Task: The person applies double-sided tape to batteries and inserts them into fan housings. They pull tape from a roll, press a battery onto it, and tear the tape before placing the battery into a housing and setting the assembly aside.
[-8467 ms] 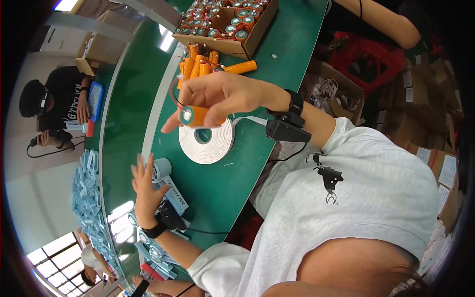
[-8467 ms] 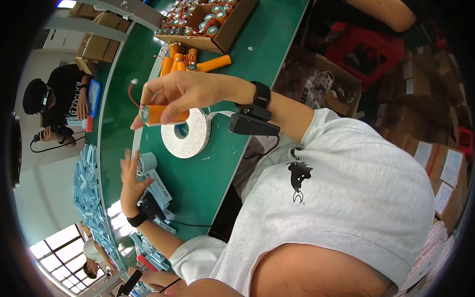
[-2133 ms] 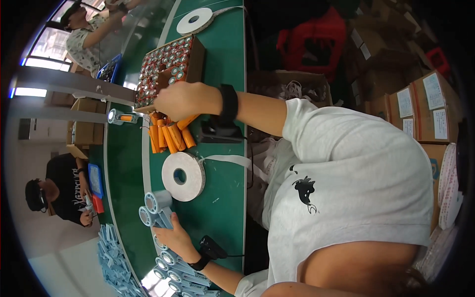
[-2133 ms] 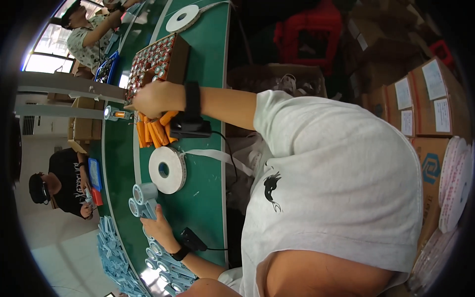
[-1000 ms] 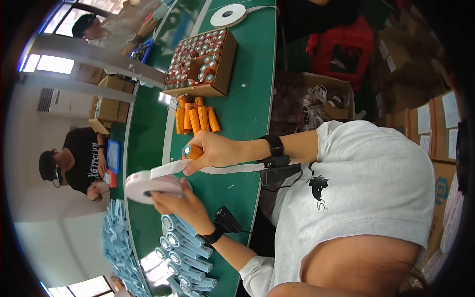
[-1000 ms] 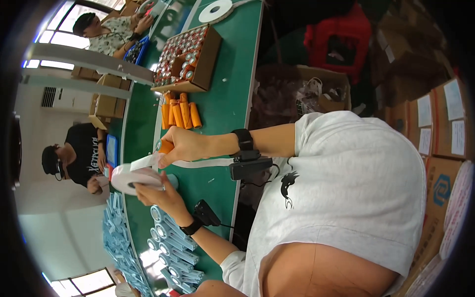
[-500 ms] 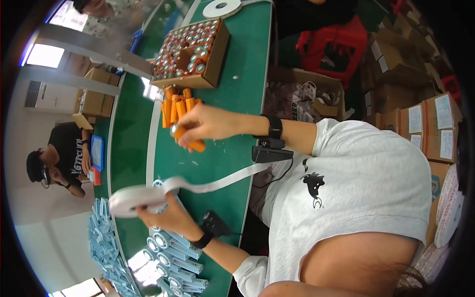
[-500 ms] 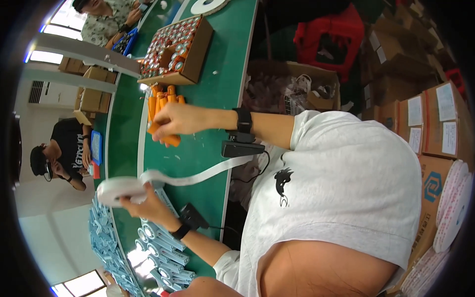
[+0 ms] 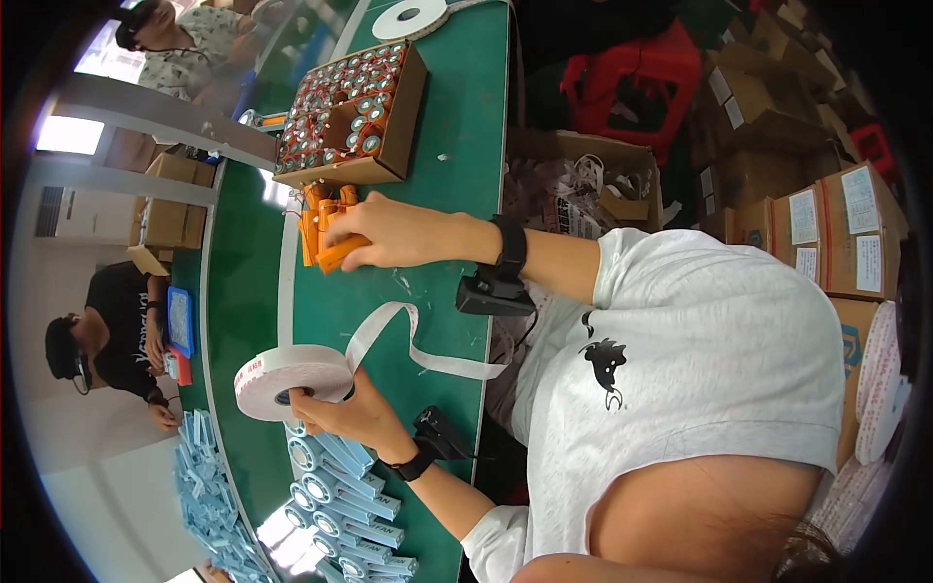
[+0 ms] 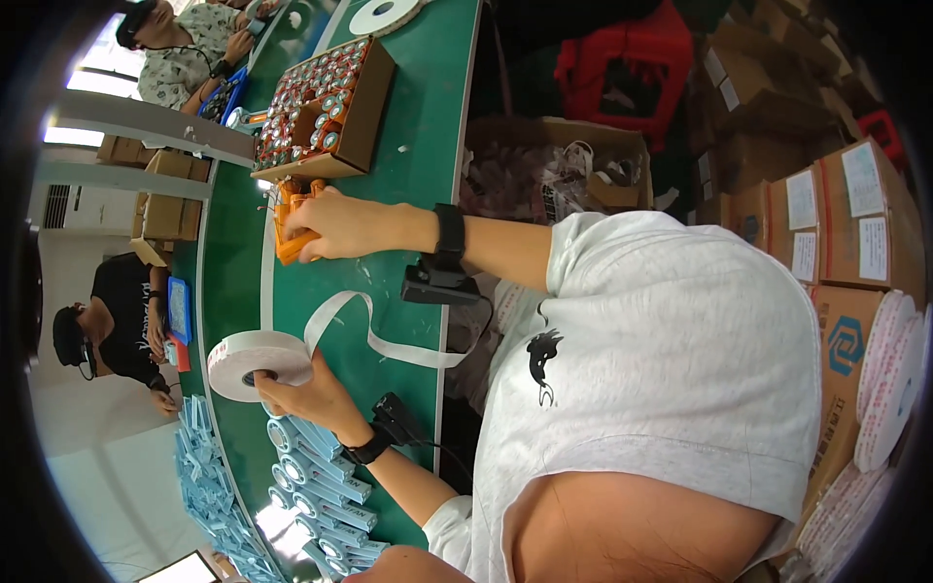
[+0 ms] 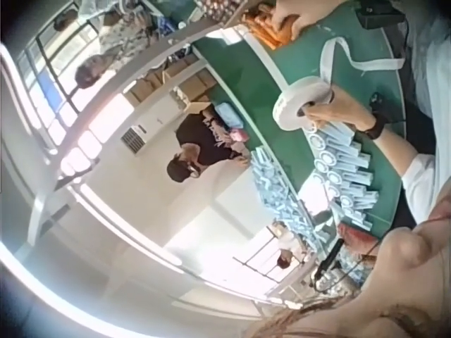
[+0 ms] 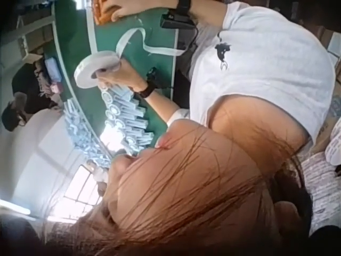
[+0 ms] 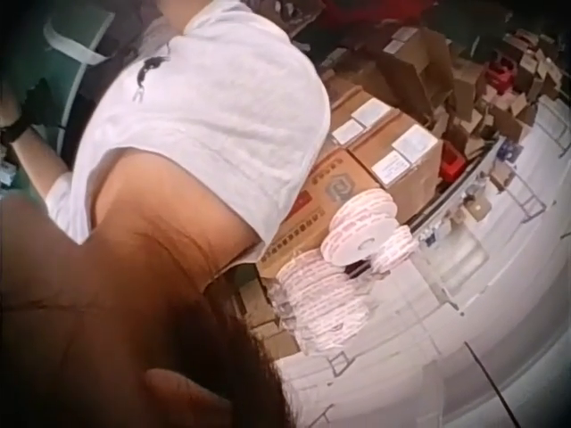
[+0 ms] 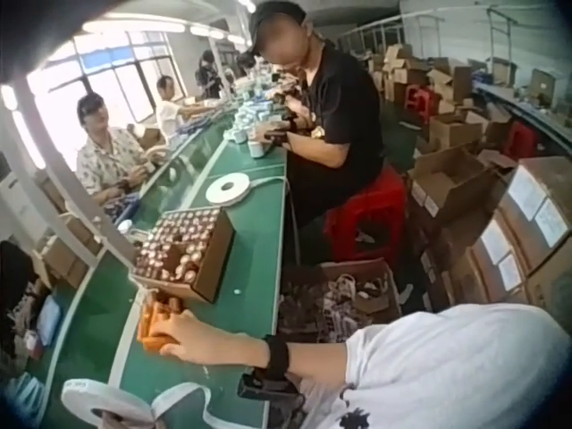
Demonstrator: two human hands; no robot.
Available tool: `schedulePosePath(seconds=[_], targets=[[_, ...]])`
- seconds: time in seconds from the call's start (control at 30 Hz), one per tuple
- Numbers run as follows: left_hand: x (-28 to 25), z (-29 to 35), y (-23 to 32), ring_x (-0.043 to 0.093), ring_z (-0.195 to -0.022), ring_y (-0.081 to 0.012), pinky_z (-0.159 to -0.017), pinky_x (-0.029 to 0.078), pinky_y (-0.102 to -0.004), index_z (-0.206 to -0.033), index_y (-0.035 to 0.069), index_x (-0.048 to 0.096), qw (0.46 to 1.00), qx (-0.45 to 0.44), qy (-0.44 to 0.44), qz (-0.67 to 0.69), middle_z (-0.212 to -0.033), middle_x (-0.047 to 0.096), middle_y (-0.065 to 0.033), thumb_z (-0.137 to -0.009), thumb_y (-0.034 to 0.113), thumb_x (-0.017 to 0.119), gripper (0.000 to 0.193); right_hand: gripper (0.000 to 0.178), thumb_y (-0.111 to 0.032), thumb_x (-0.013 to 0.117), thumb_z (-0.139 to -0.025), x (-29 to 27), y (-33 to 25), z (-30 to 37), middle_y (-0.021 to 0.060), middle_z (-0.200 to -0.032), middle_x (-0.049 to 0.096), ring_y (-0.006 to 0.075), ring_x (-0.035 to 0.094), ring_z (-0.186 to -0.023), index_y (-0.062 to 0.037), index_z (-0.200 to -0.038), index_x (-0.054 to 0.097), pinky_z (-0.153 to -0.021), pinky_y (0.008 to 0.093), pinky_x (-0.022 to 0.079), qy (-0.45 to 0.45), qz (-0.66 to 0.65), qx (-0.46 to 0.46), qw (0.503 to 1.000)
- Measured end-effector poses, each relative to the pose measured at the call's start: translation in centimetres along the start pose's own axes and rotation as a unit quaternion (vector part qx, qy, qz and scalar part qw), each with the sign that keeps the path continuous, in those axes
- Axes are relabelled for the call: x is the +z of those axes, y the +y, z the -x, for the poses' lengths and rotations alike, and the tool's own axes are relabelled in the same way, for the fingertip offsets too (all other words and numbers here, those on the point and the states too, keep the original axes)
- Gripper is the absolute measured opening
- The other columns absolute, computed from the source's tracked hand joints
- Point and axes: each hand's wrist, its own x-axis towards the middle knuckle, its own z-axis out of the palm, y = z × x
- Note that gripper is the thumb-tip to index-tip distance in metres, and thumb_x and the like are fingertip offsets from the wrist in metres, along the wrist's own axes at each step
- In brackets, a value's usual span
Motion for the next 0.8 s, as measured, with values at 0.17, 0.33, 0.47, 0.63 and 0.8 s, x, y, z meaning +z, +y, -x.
schedulePosePath(seconds=[0.17, 0.33, 0.47, 0.63, 0.8], targets=[[0.1, 0.2, 0.7, 0.038, -0.099, -0.0372, -0.086, 0.031, -0.0452, -0.113, -0.004, 0.038, 1.0, -0.012, -0.009, -0.002, -0.105, 0.045, -0.02, -0.058, 0.016, 0.075, 0.069, 0.032, -0.008, 0.065, -0.072, -0.5, 0.2, 1.7, 0.0129, -0.091, 0.06, 0.0194, 0.058, -0.087, 0.0012, -0.099, 0.051, -0.075, 0.0284, 0.045, -0.079, -0.048, 0.013, 0.996], [0.4, 0.1, 1.0, 0.039, -0.096, -0.0341, -0.083, 0.03, -0.0419, -0.11, -0.003, 0.04, 1.0, 0.001, -0.028, 0.01, -0.1, 0.046, -0.0168, -0.058, 0.013, 0.074, 0.065, 0.035, -0.008, 0.061, -0.075, 0.9, -3.2, 1.0, 0.0121, -0.09, 0.061, 0.0183, 0.058, -0.084, 0.0005, -0.107, 0.051, -0.076, 0.0283, 0.045, 0.002, -0.152, -0.023, 0.988], [-0.2, 0.1, 0.8, 0.042, -0.096, -0.0349, -0.084, 0.028, -0.0417, -0.109, -0.003, 0.04, 0.999, 0.026, -0.023, -0.001, -0.101, 0.047, -0.0177, -0.058, 0.016, 0.074, 0.064, 0.03, -0.012, 0.063, -0.072, 3.5, -4.5, -0.7, 0.0169, -0.083, 0.061, 0.0242, 0.06, -0.069, 0.0013, -0.098, 0.057, -0.065, 0.0319, 0.045, 0.074, -0.236, -0.029, 0.968], [0.8, 0.1, 0.7, 0.042, -0.094, -0.0332, -0.084, 0.028, -0.0399, -0.108, -0.003, 0.042, 0.997, 0.052, -0.049, -0.002, -0.1, 0.048, -0.0166, -0.058, 0.012, 0.072, 0.061, 0.032, -0.007, 0.061, -0.077, 2.4, -5.3, -0.5, 0.0147, -0.093, 0.061, 0.0149, 0.059, -0.081, 0.0033, -0.107, 0.054, -0.072, 0.0262, 0.046, -0.141, -0.087, 0.058, 0.984], [-1.2, -0.3, 1.3, 0.044, -0.093, -0.0308, -0.083, 0.028, -0.0382, -0.106, -0.003, 0.043, 0.996, 0.069, -0.057, -0.027, -0.099, 0.049, -0.0163, -0.055, 0.009, 0.071, 0.059, 0.033, -0.004, 0.064, -0.073, 4.7, -3.9, -0.4, 0.0129, -0.091, 0.062, 0.0107, 0.058, -0.08, 0.0063, -0.103, 0.057, -0.073, 0.0225, 0.046, -0.083, -0.307, 0.061, 0.946]])
